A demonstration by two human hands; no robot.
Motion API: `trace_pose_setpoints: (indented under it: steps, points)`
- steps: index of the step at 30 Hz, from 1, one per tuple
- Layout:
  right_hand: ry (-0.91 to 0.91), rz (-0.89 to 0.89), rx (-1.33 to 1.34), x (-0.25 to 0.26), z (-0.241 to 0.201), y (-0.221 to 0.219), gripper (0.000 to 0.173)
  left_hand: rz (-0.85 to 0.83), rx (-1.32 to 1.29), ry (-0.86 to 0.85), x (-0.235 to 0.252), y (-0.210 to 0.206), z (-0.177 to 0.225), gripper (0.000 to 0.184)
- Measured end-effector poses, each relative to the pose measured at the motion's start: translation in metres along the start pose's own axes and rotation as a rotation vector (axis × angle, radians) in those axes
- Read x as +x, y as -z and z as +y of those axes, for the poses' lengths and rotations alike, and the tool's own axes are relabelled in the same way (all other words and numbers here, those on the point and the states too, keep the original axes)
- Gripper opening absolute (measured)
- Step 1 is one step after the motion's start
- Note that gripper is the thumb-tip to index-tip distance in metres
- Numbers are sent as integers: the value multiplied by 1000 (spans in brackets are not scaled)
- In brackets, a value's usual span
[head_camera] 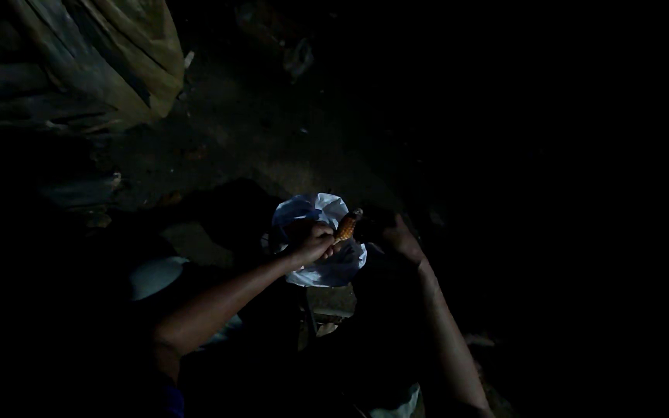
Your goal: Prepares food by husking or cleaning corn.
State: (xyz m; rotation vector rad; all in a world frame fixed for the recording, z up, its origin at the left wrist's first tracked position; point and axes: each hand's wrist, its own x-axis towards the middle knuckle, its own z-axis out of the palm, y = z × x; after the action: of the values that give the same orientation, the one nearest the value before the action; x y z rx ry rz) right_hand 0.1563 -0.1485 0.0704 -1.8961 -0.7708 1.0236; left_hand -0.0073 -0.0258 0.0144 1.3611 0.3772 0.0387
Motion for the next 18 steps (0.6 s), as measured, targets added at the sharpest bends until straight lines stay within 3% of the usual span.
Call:
trace_pose_setpoints:
  steps: [5, 10, 18]
  points:
    - [-6, 4, 88, -1, 0, 2, 17, 25, -50, 0, 0, 1, 2, 21]
    - [48, -14, 70, -3, -3, 1, 14, 19, 59, -11, -2, 2, 5, 22]
    - [88, -90, -294, -1, -10, -14, 30, -37, 353, 72, -3, 0, -2, 35]
